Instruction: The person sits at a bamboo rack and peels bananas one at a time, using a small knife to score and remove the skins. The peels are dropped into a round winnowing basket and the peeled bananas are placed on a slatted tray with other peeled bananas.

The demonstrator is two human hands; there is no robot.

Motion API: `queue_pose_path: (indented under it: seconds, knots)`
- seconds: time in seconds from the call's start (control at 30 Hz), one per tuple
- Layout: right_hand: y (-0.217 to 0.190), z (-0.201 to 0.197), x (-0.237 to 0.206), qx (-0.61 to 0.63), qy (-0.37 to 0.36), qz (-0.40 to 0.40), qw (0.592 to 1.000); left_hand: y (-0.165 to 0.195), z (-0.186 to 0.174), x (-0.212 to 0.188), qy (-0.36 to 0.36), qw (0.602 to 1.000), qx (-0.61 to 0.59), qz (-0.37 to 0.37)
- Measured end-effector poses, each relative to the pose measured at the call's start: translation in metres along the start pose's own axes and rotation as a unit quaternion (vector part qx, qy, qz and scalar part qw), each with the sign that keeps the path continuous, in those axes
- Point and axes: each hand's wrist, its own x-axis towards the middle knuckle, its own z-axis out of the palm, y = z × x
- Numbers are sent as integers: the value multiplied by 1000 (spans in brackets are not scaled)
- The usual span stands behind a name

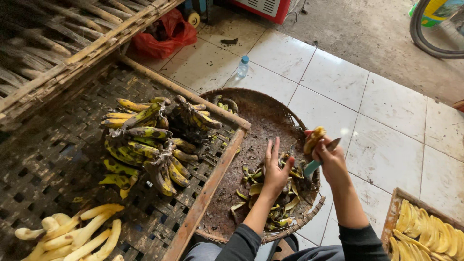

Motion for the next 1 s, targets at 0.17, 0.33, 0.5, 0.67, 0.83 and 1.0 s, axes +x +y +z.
queue_pose_path:
  seconds: [0.17, 0.33, 0.5, 0.67, 0.83, 1.0]
  knots:
    - [18, 37, -15, -13, 21, 109, 994, 27, -20, 4, -9, 884, -439, -160]
    - [22, 66, -30, -223, 49, -74, 971, 26, -26, 1, 94, 864, -477, -129]
    - [26, 97, -36, -249, 128, -73, 957, 2, -22, -8, 146, 825, -519, -171]
    - [22, 109, -34, -100, 127, 18, 987, -15, -26, -9, 137, 740, -626, -204]
    - [15, 115, -44, -348, 123, -143, 919, -15, -30, -18, 107, 778, -582, -212]
    - [3, 123, -55, -124, 73, 26, 989, -12, -49, -17, 119, 825, -510, -214]
